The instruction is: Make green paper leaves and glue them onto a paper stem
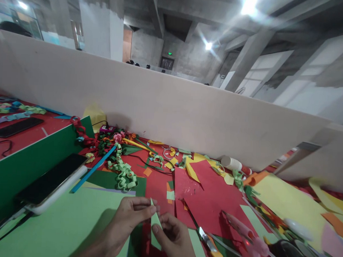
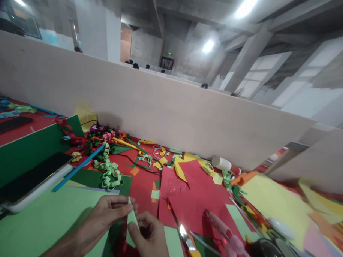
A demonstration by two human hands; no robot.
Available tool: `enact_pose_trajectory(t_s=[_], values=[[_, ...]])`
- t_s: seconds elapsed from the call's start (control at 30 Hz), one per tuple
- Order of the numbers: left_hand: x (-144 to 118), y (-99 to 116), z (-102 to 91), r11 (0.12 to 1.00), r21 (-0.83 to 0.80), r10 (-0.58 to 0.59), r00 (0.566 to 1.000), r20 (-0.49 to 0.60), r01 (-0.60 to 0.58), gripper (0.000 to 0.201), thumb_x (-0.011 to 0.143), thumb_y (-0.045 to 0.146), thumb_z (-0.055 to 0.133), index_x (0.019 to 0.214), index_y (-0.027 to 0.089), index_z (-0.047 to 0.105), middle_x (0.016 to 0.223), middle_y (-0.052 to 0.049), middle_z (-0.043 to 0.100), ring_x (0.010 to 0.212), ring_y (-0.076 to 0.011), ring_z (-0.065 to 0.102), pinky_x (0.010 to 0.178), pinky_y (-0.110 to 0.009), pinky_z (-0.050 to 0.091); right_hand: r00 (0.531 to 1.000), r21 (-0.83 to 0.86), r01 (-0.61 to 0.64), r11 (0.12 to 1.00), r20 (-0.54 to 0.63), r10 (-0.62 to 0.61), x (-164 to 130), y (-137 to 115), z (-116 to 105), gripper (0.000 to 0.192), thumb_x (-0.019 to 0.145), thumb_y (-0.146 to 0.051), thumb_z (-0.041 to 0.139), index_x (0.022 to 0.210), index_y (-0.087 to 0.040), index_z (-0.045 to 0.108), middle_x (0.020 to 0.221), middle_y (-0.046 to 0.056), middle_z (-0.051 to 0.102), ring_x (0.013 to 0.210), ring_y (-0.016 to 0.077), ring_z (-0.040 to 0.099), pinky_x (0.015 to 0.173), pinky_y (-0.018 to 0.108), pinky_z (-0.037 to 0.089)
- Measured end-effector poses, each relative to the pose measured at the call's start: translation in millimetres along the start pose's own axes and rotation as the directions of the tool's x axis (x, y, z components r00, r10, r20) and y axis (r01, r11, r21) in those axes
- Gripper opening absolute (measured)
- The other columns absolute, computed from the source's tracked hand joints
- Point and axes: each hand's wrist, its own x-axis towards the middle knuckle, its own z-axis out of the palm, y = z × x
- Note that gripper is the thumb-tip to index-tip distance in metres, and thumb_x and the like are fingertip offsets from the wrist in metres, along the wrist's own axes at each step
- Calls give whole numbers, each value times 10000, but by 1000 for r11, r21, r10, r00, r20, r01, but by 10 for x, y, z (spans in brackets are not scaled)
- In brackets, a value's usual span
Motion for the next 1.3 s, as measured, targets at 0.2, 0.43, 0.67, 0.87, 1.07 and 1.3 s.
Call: enact_pose_trajectory(t_s=[0.2, 0.43, 0.67, 0.87, 1.07, 1.3], values=[[98, 96, -104, 954, 257, 110, 977, 182, -155, 236, 673, 333, 912, 772, 146, 809, 746, -61, 805, 730, -213, 728, 688, -264, 541, 983, -291, 123, 949, -94, -156, -9, 27, -133, 467, 878, -647, 655, 793, -189, 681, 660, -17, 576, 624, 143, 484, 587, 245, 373], [75, 133, -140, 887, 415, 114, 966, 232, -204, 118, 755, 277, 810, 810, 172, 805, 782, -56, 815, 785, -235, 745, 705, -267, 546, 952, -542, 238, 806, -35, -305, -83, -261, -189, 319, 959, -464, 593, 841, -202, 731, 710, 11, 665, 607, 150, 534, 566, 240, 388], [2, 68, -104, 752, 613, 143, 968, 208, -243, 112, 802, 273, 741, 807, 197, 824, 799, -33, 793, 795, -233, 702, 723, -259, 524, 942, -696, 277, 663, 62, -329, -161, -306, -324, 194, 976, -313, 571, 865, -228, 706, 809, 41, 719, 733, 194, 657, 667, 257, 459], [-10, -134, -7, 858, 453, 137, 957, 256, -244, 148, 807, 323, 790, 874, 194, 820, 808, -43, 789, 785, -224, 697, 723, -260, 528, 895, -703, 311, 639, -10, -447, -342, -243, -337, 170, 959, -259, 590, 823, -235, 690, 766, 18, 659, 677, 165, 610, 620, 233, 429], [61, -283, 46, 963, 212, 85, 935, 345, -166, 359, 693, 475, 914, 794, 148, 807, 682, -29, 731, 640, -164, 640, 616, -228, 484, 909, -551, 275, 788, -118, -400, -428, -147, -215, 202, 970, -352, 614, 845, -218, 699, 740, 12, 681, 617, 145, 563, 563, 218, 434], [1, -246, 90, 939, 254, 149, 939, 311, -233, 353, 757, 508, 864, 727, 165, 787, 651, -22, 722, 638, -169, 651, 643, -237, 515, 786, -552, 293, 781, -325, -525, -480, -47, -99, 168, 955, -384, 633, 987, -224, 672, 748, 13, 680, 630, 159, 607, 594, 227, 503]])
